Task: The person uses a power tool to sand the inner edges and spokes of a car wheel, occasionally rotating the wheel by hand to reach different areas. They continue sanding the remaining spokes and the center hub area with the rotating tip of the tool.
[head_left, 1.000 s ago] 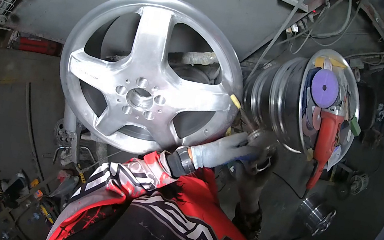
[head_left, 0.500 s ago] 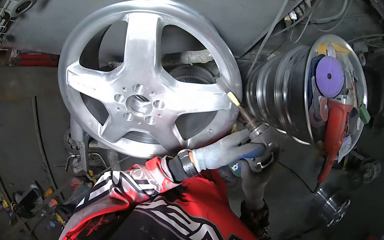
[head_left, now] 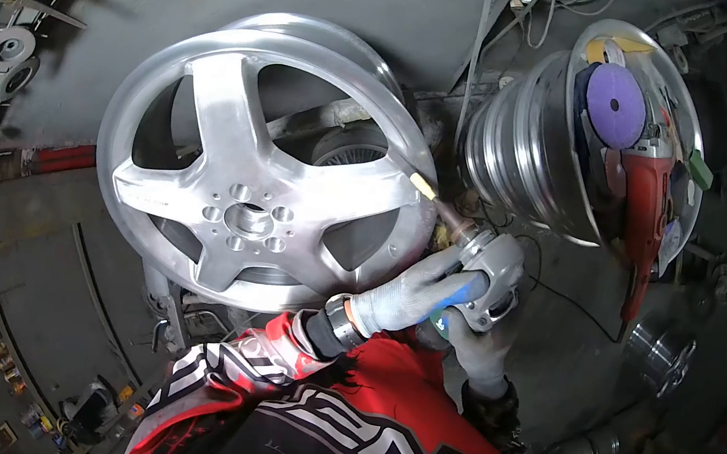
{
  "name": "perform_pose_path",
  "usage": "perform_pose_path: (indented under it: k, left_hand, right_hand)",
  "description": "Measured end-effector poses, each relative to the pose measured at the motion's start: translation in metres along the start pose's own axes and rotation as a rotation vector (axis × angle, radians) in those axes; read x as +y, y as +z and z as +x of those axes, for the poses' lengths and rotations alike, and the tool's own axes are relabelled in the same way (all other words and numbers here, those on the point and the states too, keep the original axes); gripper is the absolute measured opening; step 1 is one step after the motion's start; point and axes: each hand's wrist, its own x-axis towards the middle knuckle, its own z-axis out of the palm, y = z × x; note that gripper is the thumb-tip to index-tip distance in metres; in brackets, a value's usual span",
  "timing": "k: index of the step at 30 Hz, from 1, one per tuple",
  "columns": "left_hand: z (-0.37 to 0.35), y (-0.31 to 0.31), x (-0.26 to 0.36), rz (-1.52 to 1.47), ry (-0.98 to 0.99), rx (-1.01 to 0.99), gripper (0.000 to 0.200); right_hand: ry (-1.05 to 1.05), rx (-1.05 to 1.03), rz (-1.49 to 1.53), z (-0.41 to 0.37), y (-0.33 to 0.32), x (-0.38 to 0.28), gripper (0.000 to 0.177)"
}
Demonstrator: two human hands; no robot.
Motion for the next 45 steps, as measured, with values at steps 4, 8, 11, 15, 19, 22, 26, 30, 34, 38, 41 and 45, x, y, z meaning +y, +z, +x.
perform_pose_path:
  k: [4, 8, 11, 15, 19, 22, 26, 30, 34, 38, 41, 45]
  left_hand:
    - [0.001, -0.017, -0.022, 0.831, 0.652, -0.024, 0.039]
    - [-0.005, -0.002, 0.003, 0.039, 0.123, 0.031, 0.046]
    - [0.000, -0.002, 0.004, -0.125, -0.029, -0.006, 0.046]
    - [-0.003, -0.018, -0.020, 0.454, 0.326, 0.007, 0.046]
    - [-0.014, -0.014, -0.010, 0.507, 0.364, 0.023, 0.047]
    - [-0.011, -0.008, 0.005, 0.184, 0.125, 0.007, 0.050]
    - [-0.003, -0.009, 0.002, 0.313, 0.259, 0.009, 0.053]
    - [0.001, -0.010, 0.004, -0.086, -0.018, 0.001, 0.051]
    - [-0.001, -0.009, 0.000, -0.065, 0.006, 0.021, 0.049]
    - [-0.007, -0.004, 0.006, 0.197, 0.180, 0.036, 0.040]
    - [-0.006, -0.011, -0.006, 0.607, 0.510, 0.027, 0.034]
    - [0.003, -0.016, -0.007, 0.694, 0.542, -0.019, 0.035]
  right_hand:
    - [-0.005, -0.111, 0.026, 0.020, -0.006, -0.026, 0.089]
    - [0.094, 0.007, 0.253, 0.028, 0.000, -0.040, 0.085]
    - [0.039, -0.044, 0.153, 0.023, -0.009, -0.029, 0.088]
    - [-0.083, -0.038, -0.029, 0.025, -0.004, -0.031, 0.095]
    - [0.015, 0.016, 0.188, 0.027, 0.003, -0.041, 0.101]
    - [-0.019, -0.001, 0.227, 0.024, 0.003, -0.038, 0.107]
    - [0.030, 0.029, 0.151, 0.025, 0.004, -0.036, 0.107]
    - [-0.002, 0.058, 0.172, 0.030, 0.004, -0.038, 0.107]
    - [0.008, 0.057, 0.182, 0.028, 0.007, -0.036, 0.105]
    - [0.001, 0.028, 0.260, 0.028, 0.004, -0.041, 0.101]
    - [0.066, 0.012, 0.254, 0.023, 0.001, -0.042, 0.099]
    - [0.049, 0.043, 0.177, 0.019, 0.001, -0.033, 0.096]
